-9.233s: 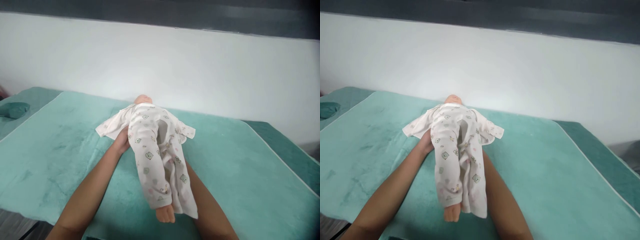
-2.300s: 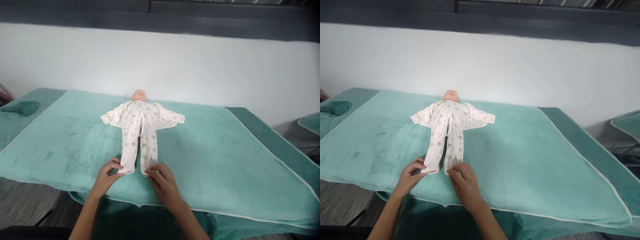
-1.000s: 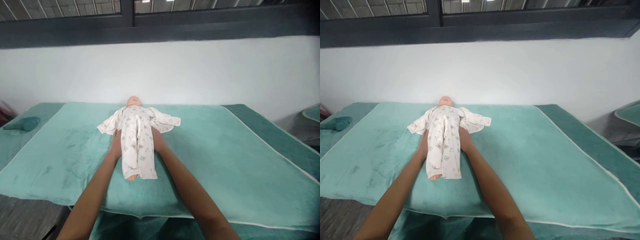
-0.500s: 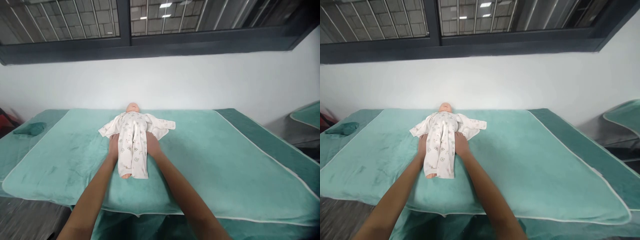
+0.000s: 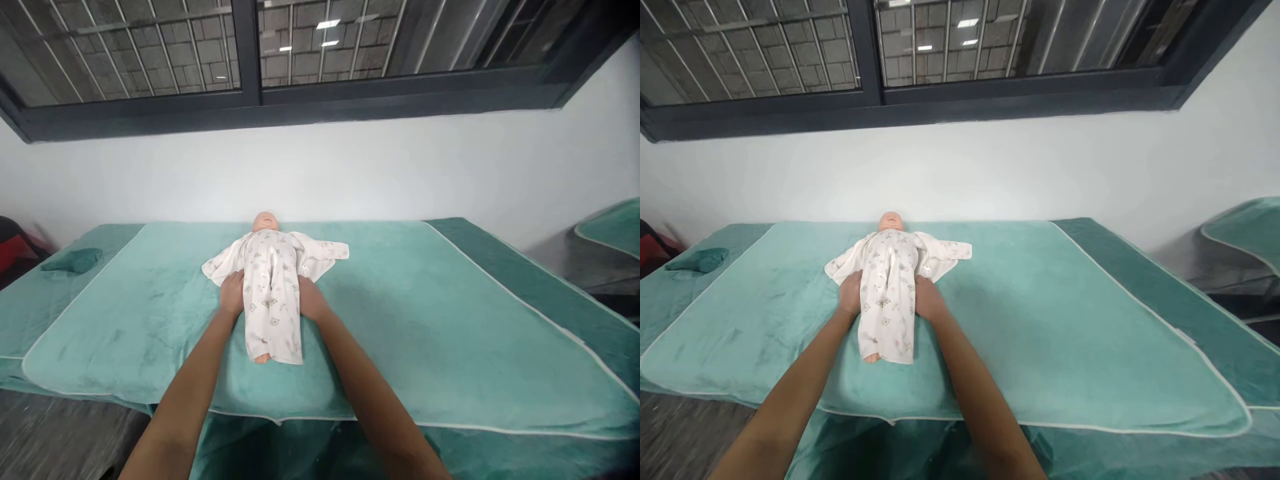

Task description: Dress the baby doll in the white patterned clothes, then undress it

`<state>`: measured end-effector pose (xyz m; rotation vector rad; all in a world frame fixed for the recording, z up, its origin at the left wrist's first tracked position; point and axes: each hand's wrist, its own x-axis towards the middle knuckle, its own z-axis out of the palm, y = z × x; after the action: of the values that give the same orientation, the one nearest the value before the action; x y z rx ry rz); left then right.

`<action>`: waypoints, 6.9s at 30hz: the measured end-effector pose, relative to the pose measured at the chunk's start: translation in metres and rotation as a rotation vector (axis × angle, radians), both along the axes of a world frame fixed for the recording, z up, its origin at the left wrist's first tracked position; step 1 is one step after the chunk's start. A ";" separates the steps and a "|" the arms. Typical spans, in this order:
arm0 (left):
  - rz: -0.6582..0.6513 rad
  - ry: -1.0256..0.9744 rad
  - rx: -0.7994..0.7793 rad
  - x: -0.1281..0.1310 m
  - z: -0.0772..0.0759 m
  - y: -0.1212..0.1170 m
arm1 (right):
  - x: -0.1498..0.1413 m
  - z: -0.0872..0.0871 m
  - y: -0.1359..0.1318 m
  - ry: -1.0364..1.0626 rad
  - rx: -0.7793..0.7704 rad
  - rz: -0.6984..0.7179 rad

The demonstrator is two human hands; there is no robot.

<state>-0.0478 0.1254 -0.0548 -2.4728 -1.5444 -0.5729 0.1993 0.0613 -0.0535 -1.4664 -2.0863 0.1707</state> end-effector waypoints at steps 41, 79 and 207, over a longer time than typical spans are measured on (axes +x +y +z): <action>0.378 -0.843 0.142 -0.034 -0.015 -0.031 | 0.081 -0.009 0.041 0.197 -0.172 -0.762; 0.512 -0.659 -0.033 -0.023 -0.011 -0.034 | 0.050 0.006 -0.017 1.171 -0.082 -0.283; -0.445 -0.551 0.203 0.044 0.026 -0.068 | -0.036 0.067 0.122 0.308 0.100 -0.414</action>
<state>-0.0036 0.0578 -0.0284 -2.6279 -0.9753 -1.5033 0.1629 0.1830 0.0138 -1.6562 -1.4952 0.1187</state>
